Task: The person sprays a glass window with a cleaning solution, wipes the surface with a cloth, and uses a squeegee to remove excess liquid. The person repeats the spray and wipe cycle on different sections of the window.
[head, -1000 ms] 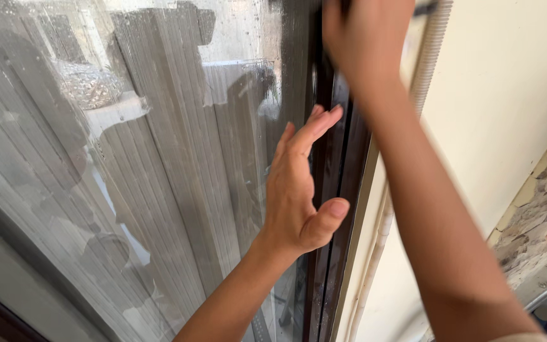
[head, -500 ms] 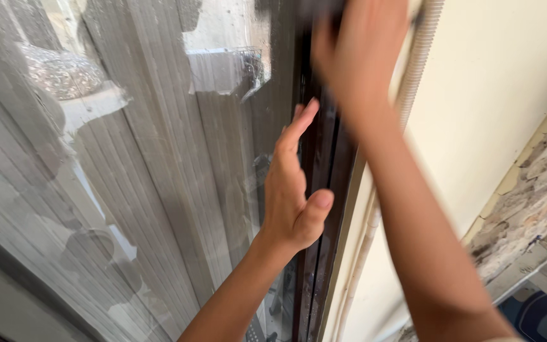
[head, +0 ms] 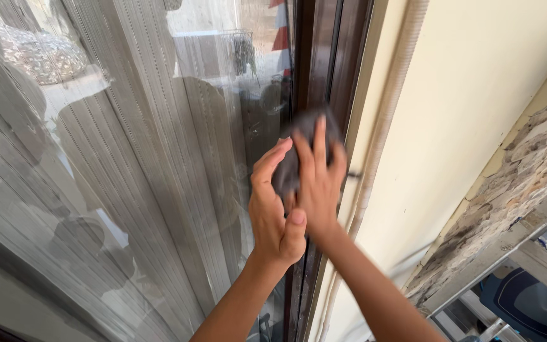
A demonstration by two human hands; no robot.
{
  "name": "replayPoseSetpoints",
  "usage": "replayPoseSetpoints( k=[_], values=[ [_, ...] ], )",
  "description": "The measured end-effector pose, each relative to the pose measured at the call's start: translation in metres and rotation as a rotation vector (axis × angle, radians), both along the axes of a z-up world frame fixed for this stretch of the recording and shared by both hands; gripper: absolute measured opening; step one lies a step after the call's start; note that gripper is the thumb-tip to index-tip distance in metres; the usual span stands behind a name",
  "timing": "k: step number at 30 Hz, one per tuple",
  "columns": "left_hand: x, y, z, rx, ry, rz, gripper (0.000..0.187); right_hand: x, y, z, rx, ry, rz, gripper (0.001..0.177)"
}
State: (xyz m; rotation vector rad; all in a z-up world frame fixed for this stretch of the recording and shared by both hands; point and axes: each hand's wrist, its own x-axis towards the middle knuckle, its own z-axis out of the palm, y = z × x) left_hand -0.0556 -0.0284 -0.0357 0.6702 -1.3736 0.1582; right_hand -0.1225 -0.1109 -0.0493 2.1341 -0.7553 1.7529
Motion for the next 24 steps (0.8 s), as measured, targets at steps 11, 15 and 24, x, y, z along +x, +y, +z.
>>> replayPoseSetpoints(
  k=[11,15,24],
  values=[
    [0.022,0.024,-0.026,0.035,0.073,0.024,0.080,0.009,-0.028,0.116,-0.081,-0.001,-0.069,0.072],
    [0.012,0.026,-0.049,0.177,0.113,0.014,0.087,0.022,-0.008,0.032,0.013,-0.087,-0.077,0.077],
    [-0.006,0.036,-0.097,0.430,0.149,0.093,0.090,-0.002,0.040,-0.098,0.326,-0.023,-0.018,0.063]
  ],
)
